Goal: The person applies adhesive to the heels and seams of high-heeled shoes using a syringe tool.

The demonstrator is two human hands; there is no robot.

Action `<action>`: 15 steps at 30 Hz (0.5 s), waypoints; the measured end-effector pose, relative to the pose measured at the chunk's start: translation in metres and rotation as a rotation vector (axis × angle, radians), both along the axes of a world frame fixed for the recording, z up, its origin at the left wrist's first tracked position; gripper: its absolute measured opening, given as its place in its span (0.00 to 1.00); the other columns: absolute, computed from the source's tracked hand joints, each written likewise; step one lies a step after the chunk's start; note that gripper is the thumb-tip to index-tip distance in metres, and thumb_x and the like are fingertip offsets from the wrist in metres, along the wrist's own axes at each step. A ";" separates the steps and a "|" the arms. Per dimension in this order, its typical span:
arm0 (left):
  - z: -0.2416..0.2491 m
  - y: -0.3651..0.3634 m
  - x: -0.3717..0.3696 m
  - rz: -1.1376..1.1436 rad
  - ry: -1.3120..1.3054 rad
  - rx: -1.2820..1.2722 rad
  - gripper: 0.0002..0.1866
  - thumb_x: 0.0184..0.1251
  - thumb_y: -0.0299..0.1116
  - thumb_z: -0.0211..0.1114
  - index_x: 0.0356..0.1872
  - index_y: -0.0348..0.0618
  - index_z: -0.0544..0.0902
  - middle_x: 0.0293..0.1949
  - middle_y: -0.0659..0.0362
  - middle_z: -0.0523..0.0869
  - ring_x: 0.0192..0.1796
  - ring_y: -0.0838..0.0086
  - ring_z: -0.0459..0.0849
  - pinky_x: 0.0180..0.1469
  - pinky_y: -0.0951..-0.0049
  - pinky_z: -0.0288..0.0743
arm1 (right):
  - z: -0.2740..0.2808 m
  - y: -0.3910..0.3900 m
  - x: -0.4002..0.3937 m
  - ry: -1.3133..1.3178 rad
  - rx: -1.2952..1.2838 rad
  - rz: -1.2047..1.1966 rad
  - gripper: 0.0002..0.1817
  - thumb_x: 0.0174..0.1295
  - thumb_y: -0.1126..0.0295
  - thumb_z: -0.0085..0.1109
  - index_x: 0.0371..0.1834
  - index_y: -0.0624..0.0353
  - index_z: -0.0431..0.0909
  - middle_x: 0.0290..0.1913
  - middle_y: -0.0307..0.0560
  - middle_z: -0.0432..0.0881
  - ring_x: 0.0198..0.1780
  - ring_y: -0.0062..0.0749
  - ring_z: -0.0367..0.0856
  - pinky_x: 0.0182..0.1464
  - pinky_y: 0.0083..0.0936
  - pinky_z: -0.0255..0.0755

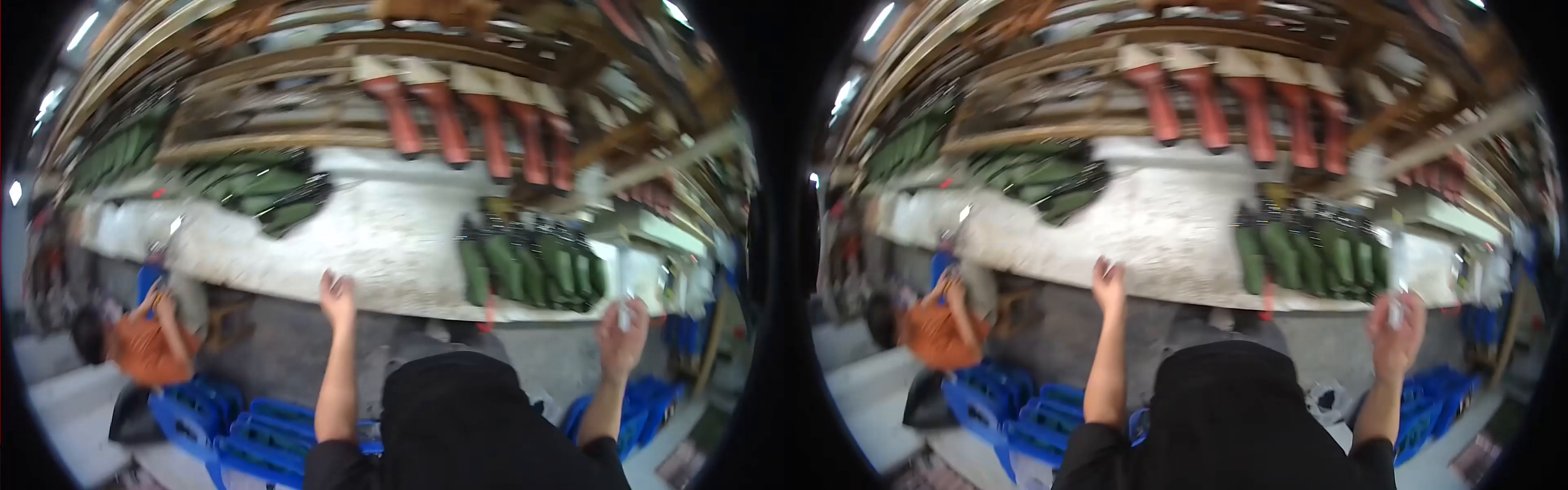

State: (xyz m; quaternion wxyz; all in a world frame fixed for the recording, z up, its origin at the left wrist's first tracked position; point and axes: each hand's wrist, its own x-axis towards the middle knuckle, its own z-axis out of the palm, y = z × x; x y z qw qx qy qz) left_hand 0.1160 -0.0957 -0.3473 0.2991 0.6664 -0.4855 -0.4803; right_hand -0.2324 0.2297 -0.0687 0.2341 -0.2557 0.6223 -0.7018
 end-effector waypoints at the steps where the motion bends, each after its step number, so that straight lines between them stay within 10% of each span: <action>1: 0.004 -0.030 -0.007 0.158 0.176 0.041 0.33 0.68 0.36 0.71 0.72 0.37 0.71 0.63 0.45 0.80 0.61 0.61 0.82 0.60 0.65 0.79 | 0.004 -0.015 0.013 -0.077 -0.107 0.133 0.29 0.77 0.50 0.54 0.70 0.56 0.62 0.37 0.46 0.76 0.28 0.21 0.70 0.22 0.17 0.65; 6: 0.002 -0.192 -0.028 0.478 0.655 0.289 0.41 0.64 0.44 0.75 0.69 0.29 0.65 0.62 0.45 0.74 0.60 0.60 0.78 0.61 0.61 0.74 | 0.020 -0.089 0.086 -0.257 -0.050 0.118 0.26 0.77 0.50 0.53 0.66 0.56 0.64 0.35 0.48 0.75 0.28 0.24 0.71 0.23 0.18 0.68; 9: 0.011 -0.236 -0.050 0.743 0.550 -0.029 0.39 0.62 0.44 0.76 0.65 0.30 0.68 0.62 0.44 0.73 0.62 0.55 0.73 0.61 0.56 0.73 | 0.018 -0.103 0.100 -0.244 -0.063 0.139 0.25 0.78 0.50 0.53 0.66 0.56 0.64 0.37 0.50 0.76 0.29 0.27 0.73 0.24 0.19 0.70; 13: 0.036 -0.270 -0.021 0.604 -0.489 -0.710 0.38 0.57 0.44 0.77 0.64 0.33 0.72 0.63 0.38 0.74 0.58 0.48 0.78 0.61 0.52 0.74 | 0.007 -0.093 0.105 -0.259 -0.092 0.130 0.24 0.78 0.51 0.52 0.65 0.57 0.65 0.38 0.53 0.76 0.30 0.29 0.74 0.25 0.21 0.72; 15: 0.037 -0.292 0.006 0.285 -0.451 -0.552 0.36 0.56 0.44 0.77 0.61 0.33 0.75 0.59 0.39 0.78 0.55 0.48 0.81 0.60 0.52 0.75 | 0.007 -0.081 0.103 -0.288 -0.101 0.148 0.24 0.78 0.51 0.52 0.64 0.57 0.64 0.40 0.54 0.77 0.31 0.30 0.75 0.27 0.22 0.73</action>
